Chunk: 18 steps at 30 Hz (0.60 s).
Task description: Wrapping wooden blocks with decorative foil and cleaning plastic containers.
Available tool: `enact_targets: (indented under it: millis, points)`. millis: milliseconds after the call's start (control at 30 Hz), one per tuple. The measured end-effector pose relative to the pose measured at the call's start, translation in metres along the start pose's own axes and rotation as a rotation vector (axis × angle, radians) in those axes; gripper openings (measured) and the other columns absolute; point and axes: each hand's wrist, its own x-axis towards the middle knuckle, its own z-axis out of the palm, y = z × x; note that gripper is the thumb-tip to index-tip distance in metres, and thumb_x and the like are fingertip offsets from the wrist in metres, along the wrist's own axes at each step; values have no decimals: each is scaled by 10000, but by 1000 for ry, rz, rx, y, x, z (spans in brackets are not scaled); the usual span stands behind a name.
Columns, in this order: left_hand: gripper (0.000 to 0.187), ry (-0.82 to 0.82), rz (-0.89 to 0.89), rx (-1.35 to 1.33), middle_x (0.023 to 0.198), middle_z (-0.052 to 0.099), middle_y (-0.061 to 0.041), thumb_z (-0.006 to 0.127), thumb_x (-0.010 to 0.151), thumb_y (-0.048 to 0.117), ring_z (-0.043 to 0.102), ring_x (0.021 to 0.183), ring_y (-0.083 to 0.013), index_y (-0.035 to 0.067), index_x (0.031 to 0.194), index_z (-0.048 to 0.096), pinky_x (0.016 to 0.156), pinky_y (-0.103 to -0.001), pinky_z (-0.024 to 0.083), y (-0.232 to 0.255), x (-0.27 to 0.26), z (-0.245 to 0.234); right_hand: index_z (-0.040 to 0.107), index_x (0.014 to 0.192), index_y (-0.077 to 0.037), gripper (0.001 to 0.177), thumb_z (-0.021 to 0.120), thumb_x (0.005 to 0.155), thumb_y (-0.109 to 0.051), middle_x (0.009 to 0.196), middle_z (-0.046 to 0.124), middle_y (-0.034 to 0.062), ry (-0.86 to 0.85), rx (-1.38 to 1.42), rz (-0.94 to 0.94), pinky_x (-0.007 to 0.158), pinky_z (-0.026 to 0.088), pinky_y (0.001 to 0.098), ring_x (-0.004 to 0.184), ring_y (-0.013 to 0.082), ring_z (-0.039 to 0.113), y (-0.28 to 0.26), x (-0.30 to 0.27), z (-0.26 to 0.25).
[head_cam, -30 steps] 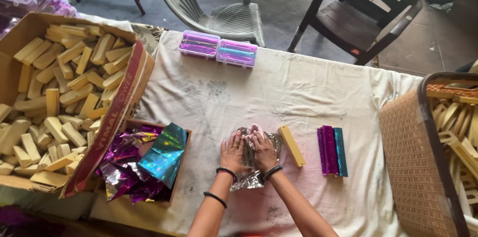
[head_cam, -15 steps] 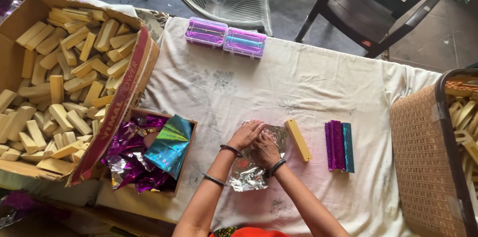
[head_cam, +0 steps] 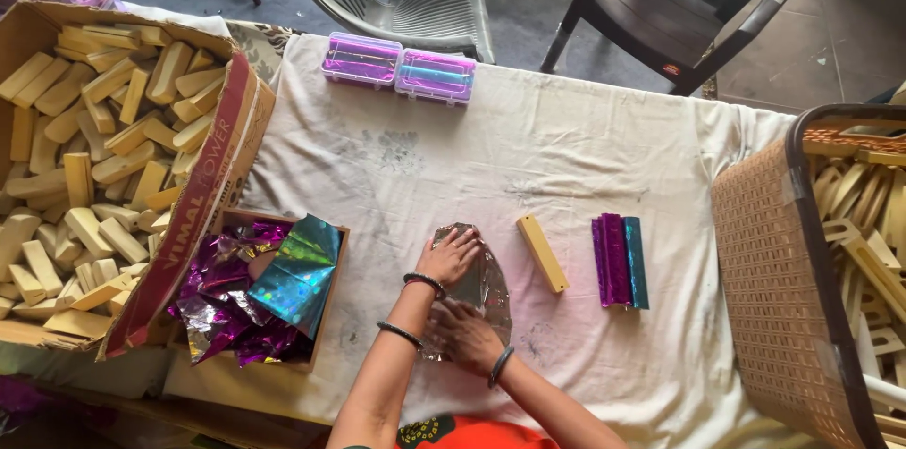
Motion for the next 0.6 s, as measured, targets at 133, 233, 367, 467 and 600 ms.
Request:
enact_targets:
  millis: [133,233,367,467,600]
  points:
    - [804,-14,4,153,1720,61,132,367,942,718,57,1587,-180,326,1623,197,1253,-573,103,32,-45,-31,620,1399,-142,475,593,932,-223,1535,514,81,27,-50,-73,1184,269,488,1473,305,355,-13,-27,3]
    - [1128,-18,-2,309,1729,-38,90,531,798,839,-33,1586,-203,269,1651,65,1247,-573,76,41,-58,-33,652,1359,-165,436,611,926,-202,1493,557,29,22,-38,-109,1181,282,482,1480,294,376,-10,-42,1]
    - [1283,78,32,359,1726,-33,66,612,692,899,-57,1584,-214,265,1648,36,1251,-584,50,29,-50,-12,682,1348,-200,501,648,855,-119,1489,570,-2,-42,40,-111,1138,315,462,1453,275,393,-9,-66,-9]
    - [1303,106,32,357,1726,-18,71,629,670,899,-52,1584,-208,272,1649,41,1250,-586,44,28,-50,-10,731,1259,-232,471,643,833,-52,1415,620,-18,-63,136,-76,1108,347,456,1419,265,448,-8,-95,-20]
    - [1311,114,17,360,1731,-5,77,646,662,888,-43,1585,-203,276,1656,49,1245,-588,54,31,-53,-13,772,1104,-249,283,643,910,-88,1239,707,-48,58,82,-122,1029,481,399,1245,205,612,13,-139,-22]
